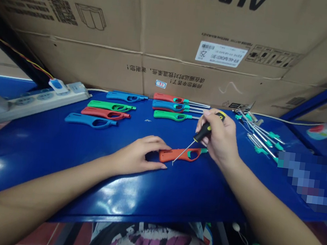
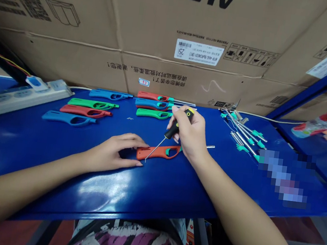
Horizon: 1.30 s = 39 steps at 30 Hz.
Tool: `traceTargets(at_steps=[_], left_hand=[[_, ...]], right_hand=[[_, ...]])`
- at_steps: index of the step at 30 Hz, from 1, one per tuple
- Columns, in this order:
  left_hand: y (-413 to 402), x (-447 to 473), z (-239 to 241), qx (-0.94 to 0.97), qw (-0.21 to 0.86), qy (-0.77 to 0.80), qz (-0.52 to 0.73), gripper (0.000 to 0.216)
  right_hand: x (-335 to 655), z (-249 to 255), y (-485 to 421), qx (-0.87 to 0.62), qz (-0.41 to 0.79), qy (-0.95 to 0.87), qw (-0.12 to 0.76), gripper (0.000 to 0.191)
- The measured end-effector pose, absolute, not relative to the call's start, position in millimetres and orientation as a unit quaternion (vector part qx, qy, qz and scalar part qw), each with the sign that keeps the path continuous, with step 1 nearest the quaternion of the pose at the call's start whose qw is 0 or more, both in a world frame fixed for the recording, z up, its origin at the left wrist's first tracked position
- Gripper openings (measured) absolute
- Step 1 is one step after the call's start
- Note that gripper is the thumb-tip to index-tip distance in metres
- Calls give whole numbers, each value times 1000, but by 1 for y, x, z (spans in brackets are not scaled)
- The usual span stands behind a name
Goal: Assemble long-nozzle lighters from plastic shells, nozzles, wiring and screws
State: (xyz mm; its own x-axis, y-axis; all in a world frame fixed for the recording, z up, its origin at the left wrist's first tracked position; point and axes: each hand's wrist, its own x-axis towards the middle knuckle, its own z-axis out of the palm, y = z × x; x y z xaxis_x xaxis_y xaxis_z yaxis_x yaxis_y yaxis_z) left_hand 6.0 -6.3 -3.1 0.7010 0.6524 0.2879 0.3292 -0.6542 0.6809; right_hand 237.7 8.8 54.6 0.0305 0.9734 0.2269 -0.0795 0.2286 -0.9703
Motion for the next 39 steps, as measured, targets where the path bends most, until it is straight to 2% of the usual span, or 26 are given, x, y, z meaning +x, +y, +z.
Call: traceTargets(at_steps=[4, 8, 11, 24, 32, 35, 39], left_hand=[[-10, 7, 2, 861, 312, 272, 296, 45], [-12, 6, 3, 852, 316, 252, 333, 23], [-11, 5, 2, 853, 307, 247, 343, 16], [-7, 4, 0, 858, 286, 214, 369, 10], [-8, 6, -2, 857, 276, 237, 365, 10], [-9, 7, -3, 855, 274, 256, 358, 11], [-12, 8, -5, 859, 287, 258, 336, 12]], right_hand=[[231, 45, 9, -425, 451, -503, 603, 31], [227, 38, 9, -423, 468, -487, 604, 31], [227, 37, 10, -416, 480, -474, 609, 30], [226, 37, 14, -404, 503, -429, 632, 35], [227, 35, 10, -392, 451, -485, 638, 30], [227, 41, 5, -380, 412, -549, 621, 29], [227, 53, -5, -331, 404, -659, 541, 22]])
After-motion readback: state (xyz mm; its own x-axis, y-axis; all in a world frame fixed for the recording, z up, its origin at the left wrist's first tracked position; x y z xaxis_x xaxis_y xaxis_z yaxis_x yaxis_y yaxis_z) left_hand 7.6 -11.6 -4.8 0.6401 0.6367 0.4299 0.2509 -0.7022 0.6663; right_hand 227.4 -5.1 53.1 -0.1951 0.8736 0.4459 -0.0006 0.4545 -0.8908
